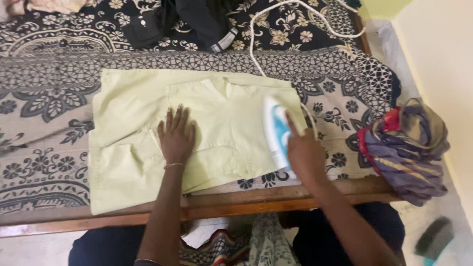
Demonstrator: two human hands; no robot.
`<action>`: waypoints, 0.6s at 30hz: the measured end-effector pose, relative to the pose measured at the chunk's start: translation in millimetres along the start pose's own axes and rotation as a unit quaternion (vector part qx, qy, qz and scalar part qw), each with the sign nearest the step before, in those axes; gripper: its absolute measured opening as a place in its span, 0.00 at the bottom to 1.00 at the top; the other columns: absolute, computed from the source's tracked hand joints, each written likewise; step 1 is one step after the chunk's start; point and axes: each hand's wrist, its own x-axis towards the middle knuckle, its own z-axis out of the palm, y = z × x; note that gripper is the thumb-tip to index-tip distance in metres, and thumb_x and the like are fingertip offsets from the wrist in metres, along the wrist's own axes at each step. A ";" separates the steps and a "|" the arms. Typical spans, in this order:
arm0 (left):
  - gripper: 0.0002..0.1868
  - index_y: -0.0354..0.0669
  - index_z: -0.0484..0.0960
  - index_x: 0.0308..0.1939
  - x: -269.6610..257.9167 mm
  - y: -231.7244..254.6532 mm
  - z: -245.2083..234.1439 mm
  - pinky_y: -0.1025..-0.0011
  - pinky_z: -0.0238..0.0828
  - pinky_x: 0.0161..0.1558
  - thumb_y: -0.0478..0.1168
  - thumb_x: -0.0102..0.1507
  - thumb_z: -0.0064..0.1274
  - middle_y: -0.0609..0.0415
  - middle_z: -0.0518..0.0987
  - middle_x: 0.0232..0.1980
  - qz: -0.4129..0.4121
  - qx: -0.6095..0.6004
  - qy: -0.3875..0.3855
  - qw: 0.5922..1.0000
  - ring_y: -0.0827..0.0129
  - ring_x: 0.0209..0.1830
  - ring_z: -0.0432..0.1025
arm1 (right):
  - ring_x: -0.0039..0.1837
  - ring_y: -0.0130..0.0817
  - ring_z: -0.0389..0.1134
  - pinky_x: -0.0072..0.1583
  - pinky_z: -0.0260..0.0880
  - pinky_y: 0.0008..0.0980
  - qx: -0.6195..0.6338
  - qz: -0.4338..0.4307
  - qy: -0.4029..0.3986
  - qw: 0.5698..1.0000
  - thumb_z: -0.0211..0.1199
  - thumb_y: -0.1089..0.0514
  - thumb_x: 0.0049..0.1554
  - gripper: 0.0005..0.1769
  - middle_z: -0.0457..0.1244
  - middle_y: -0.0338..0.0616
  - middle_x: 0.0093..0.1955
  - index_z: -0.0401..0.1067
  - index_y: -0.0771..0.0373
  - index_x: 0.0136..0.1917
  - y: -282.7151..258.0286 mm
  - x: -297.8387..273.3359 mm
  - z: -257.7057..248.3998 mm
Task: The person irons a pair of light yellow shorts on a wooden table covered with a patterned cloth. They smooth the fabric, use a blue and white iron to press the garment, and fold the shorts into a neat stack.
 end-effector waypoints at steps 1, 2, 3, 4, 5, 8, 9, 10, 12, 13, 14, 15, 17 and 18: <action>0.27 0.55 0.72 0.75 2.7 0.2 -0.2 0.51 0.44 0.75 0.51 0.72 0.44 0.60 0.64 0.80 0.008 0.013 -0.009 1.000 0.61 0.82 0.53 | 0.31 0.37 0.71 0.31 0.74 0.37 0.055 0.028 -0.067 0.996 0.44 0.54 0.68 0.33 0.52 0.68 0.74 0.45 0.41 0.85 -16.3 -4.8 -5.1; 0.27 0.56 0.71 0.75 2.9 2.7 0.2 0.51 0.44 0.75 0.52 0.72 0.43 0.60 0.64 0.80 0.005 0.011 -0.010 1.000 0.61 0.82 0.53 | 0.32 0.39 0.70 0.32 0.73 0.39 0.033 0.003 -0.059 0.998 0.47 0.53 0.67 0.35 0.57 0.66 0.66 0.44 0.39 0.85 -29.2 -11.5 -7.5; 0.26 0.56 0.71 0.75 1.5 3.0 -1.4 0.51 0.43 0.75 0.52 0.72 0.43 0.60 0.64 0.80 0.003 0.011 -0.012 1.000 0.61 0.82 0.53 | 0.33 0.40 0.69 0.34 0.72 0.41 0.014 -0.024 -0.052 0.998 0.49 0.53 0.66 0.38 0.62 0.63 0.58 0.44 0.38 0.85 -41.8 -19.5 -5.9; 0.26 0.57 0.71 0.74 2.3 3.5 -2.2 0.51 0.43 0.75 0.52 0.72 0.42 0.60 0.64 0.80 0.001 0.011 -0.013 1.000 0.61 0.81 0.53 | 0.34 0.42 0.67 0.35 0.70 0.43 -0.005 -0.051 -0.044 0.998 0.51 0.53 0.64 0.40 0.67 0.61 0.50 0.43 0.37 0.86 -48.2 -22.1 -4.6; 0.26 0.57 0.71 0.74 3.4 3.5 -2.7 0.52 0.43 0.75 0.52 0.72 0.42 0.61 0.64 0.80 0.001 0.008 -0.011 1.000 0.61 0.82 0.53 | 0.33 0.42 0.69 0.34 0.72 0.42 0.018 -0.042 -0.046 0.998 0.50 0.53 0.65 0.39 0.65 0.63 0.52 0.43 0.38 0.85 -49.9 -17.6 -3.0; 0.26 0.57 0.71 0.75 -2.3 3.6 -3.2 0.52 0.43 0.76 0.53 0.72 0.42 0.61 0.64 0.80 -0.004 0.001 -0.013 1.000 0.61 0.82 0.53 | 0.36 0.46 0.71 0.37 0.74 0.44 0.051 -0.036 -0.013 0.998 0.50 0.54 0.65 0.37 0.63 0.67 0.55 0.44 0.39 0.84 -46.6 14.6 8.8; 0.26 0.57 0.71 0.75 -0.5 3.9 -3.5 0.52 0.43 0.76 0.53 0.73 0.42 0.61 0.64 0.80 -0.002 -0.002 -0.013 1.000 0.61 0.82 0.53 | 0.39 0.49 0.71 0.41 0.73 0.47 0.040 -0.044 0.031 0.998 0.53 0.54 0.64 0.38 0.63 0.66 0.53 0.46 0.38 0.83 -46.2 30.8 12.6; 0.26 0.57 0.71 0.75 1.2 3.9 -4.4 0.52 0.43 0.76 0.52 0.73 0.42 0.61 0.64 0.80 -0.001 -0.004 -0.013 1.000 0.60 0.82 0.53 | 0.41 0.50 0.71 0.44 0.73 0.48 0.037 -0.030 0.032 0.998 0.53 0.55 0.63 0.40 0.64 0.64 0.53 0.45 0.38 0.84 -46.4 46.3 15.5; 0.26 0.58 0.71 0.75 2.0 4.2 -5.4 0.53 0.44 0.76 0.53 0.73 0.42 0.61 0.64 0.80 -0.004 -0.007 -0.017 1.000 0.60 0.82 0.53 | 0.43 0.52 0.70 0.45 0.73 0.49 0.023 -0.016 0.037 0.999 0.54 0.56 0.63 0.41 0.64 0.62 0.53 0.44 0.37 0.85 -43.3 64.9 17.8; 0.25 0.58 0.71 0.75 2.1 3.5 -7.0 0.53 0.44 0.76 0.53 0.73 0.43 0.61 0.65 0.80 -0.005 -0.007 -0.018 1.000 0.60 0.82 0.53 | 0.43 0.52 0.70 0.45 0.73 0.48 0.017 -0.013 0.041 0.999 0.53 0.56 0.63 0.41 0.64 0.62 0.55 0.44 0.37 0.85 -42.7 69.8 17.4; 0.25 0.58 0.72 0.74 0.6 3.8 -8.3 0.53 0.44 0.75 0.53 0.73 0.43 0.61 0.65 0.80 -0.005 -0.008 -0.019 1.000 0.60 0.82 0.54 | 0.44 0.52 0.71 0.45 0.73 0.48 0.011 -0.010 0.045 0.999 0.53 0.56 0.64 0.41 0.64 0.63 0.56 0.44 0.37 0.85 -42.6 71.0 16.3; 0.26 0.58 0.72 0.74 2.1 4.4 -8.9 0.53 0.44 0.75 0.53 0.72 0.43 0.61 0.65 0.80 -0.003 -0.010 -0.018 1.000 0.60 0.81 0.54 | 0.43 0.52 0.71 0.44 0.74 0.48 0.017 -0.020 0.040 0.999 0.54 0.56 0.63 0.41 0.63 0.65 0.56 0.44 0.38 0.85 -37.1 64.2 13.7; 0.26 0.57 0.72 0.74 5.1 5.2 -9.6 0.53 0.45 0.75 0.53 0.72 0.43 0.61 0.66 0.79 0.001 -0.015 -0.012 1.000 0.59 0.81 0.54 | 0.41 0.52 0.71 0.43 0.74 0.47 0.029 -0.041 0.029 0.998 0.55 0.55 0.62 0.42 0.62 0.70 0.55 0.43 0.41 0.84 -22.6 36.8 8.4; 0.26 0.57 0.72 0.74 6.5 5.3 -10.3 0.53 0.45 0.75 0.53 0.73 0.44 0.61 0.66 0.79 0.004 -0.018 -0.007 1.000 0.59 0.81 0.54 | 0.41 0.50 0.72 0.42 0.77 0.46 0.055 0.032 -0.053 0.997 0.51 0.56 0.65 0.40 0.56 0.71 0.65 0.41 0.38 0.85 -14.8 24.3 4.7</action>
